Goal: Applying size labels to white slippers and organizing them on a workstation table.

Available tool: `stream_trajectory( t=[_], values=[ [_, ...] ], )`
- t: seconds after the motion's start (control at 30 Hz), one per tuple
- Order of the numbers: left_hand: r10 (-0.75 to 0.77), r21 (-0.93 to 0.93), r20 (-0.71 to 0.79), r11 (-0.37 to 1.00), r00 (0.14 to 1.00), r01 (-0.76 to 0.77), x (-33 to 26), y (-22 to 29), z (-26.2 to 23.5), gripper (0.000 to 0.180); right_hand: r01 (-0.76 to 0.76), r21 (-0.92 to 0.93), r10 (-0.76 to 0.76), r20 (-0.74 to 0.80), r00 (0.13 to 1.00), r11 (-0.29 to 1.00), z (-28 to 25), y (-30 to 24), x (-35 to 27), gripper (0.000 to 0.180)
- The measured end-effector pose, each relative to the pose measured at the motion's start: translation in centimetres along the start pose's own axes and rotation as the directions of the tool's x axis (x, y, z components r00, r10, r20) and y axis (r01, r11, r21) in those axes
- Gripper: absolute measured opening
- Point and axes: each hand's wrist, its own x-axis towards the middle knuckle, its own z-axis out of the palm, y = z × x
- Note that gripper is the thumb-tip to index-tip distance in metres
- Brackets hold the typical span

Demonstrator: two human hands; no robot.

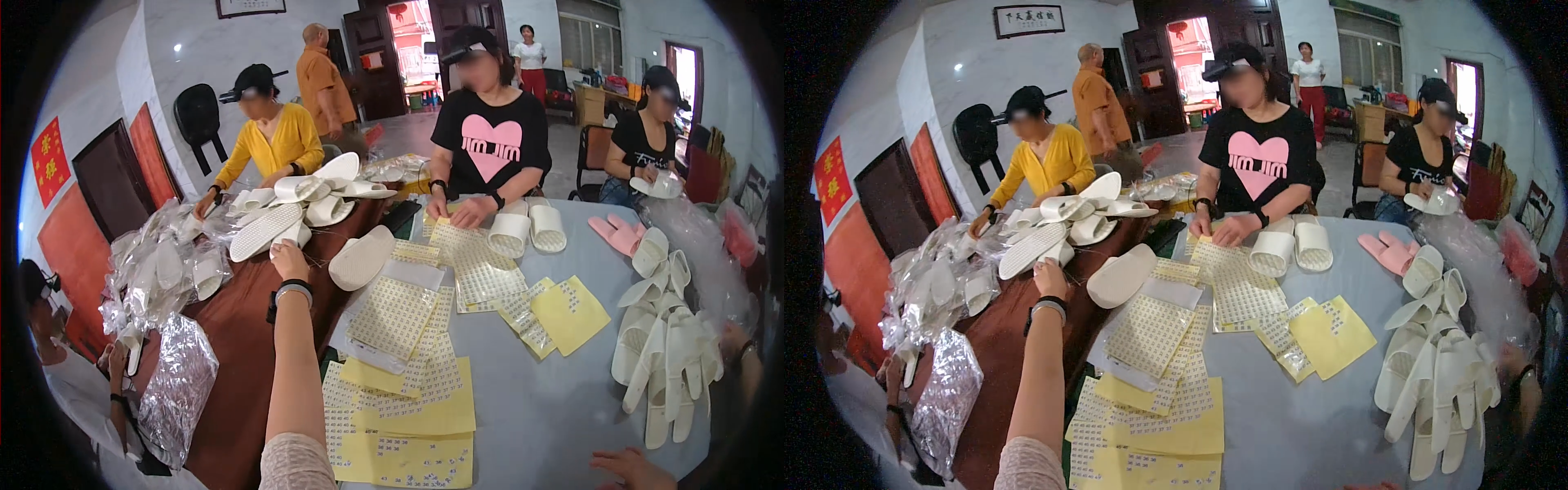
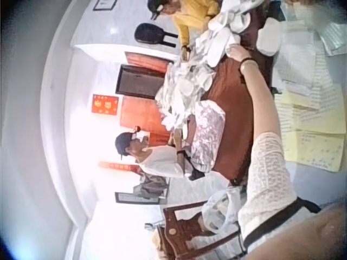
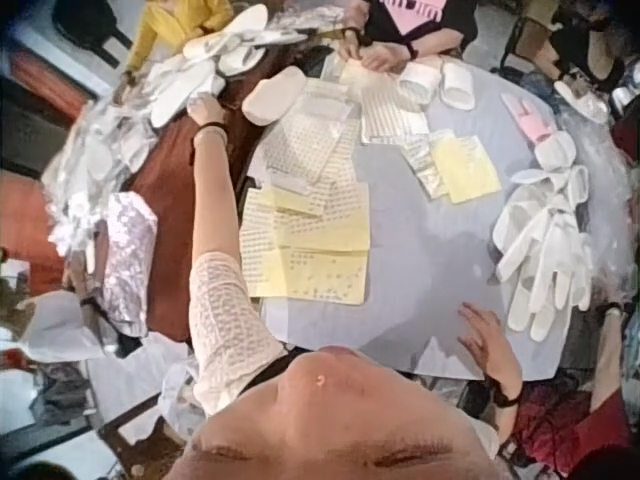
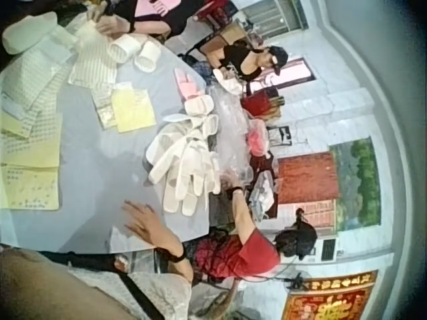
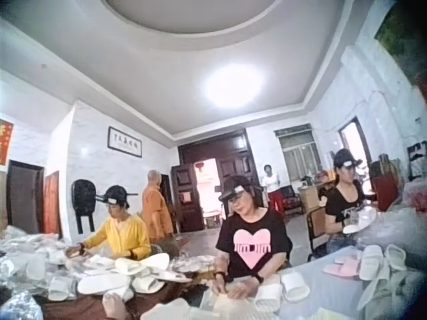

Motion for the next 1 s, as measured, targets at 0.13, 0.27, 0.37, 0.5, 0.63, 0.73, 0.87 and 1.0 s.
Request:
stream_trajectory(
  t=[0.13, 0.27, 0.37, 0.5, 0.63, 0.73, 0.87, 1.0],
  values=[
    [0.121, -0.086, -0.063, 0.988, 0.991, -0.126, 0.5, -1.5, 0.5, 0.014, 0.083, -0.154, -0.09, -0.041, 0.995, 0.985, -0.1, 1.2, 0.6, 0.046],
    [0.19, -0.087, -0.119, 0.976, 0.975, -0.201, 1.1, -4.6, -4.6, 0.011, -0.02, -0.051, 0.022, 0.047, 0.999, 0.998, -0.2, 1.7, 0.4, 0.045],
    [0.333, 0.029, -0.119, 0.943, 0.935, -0.332, 1.5, -7.5, -11.2, 0.007, 0.05, -0.086, -0.048, 0.019, 0.999, 0.995, 0.2, 0.9, -0.8, 0.046],
    [0.473, 0.162, -0.217, 0.88, 0.854, -0.446, 1.6, -9.1, -21.4, 0.006, 0.142, -0.123, -0.138, 0.043, 0.99, 0.982, 1.3, -0.9, -2.5, 0.047],
    [0.634, 0.337, -0.396, 0.774, 0.665, -0.536, 0.3, -10.5, -33.3, 0.01, 0.298, -0.268, -0.285, 0.086, 0.955, 0.916, 2.9, -2.9, -4.5, 0.05],
    [0.642, 0.338, -0.414, 0.767, 0.646, -0.545, -3.1, -11.3, -41.8, 0.02, 0.339, -0.227, -0.335, 0.057, 0.941, 0.913, 5.0, -4.3, -5.3, 0.069],
    [0.62, 0.06, -0.566, 0.689, 0.544, -0.722, -9.4, -12.3, -50.5, 0.031, 0.266, -0.192, -0.297, -0.162, 0.941, 0.945, 10.1, -5.8, -4.3, 0.081],
    [0.641, -0.183, -0.614, 0.453, 0.462, -0.872, -15.6, -14.0, -55.6, 0.031, 0.484, -0.167, -0.494, -0.52, 0.697, 0.859, 14.2, -6.2, -2.5, 0.102]
  ],
)
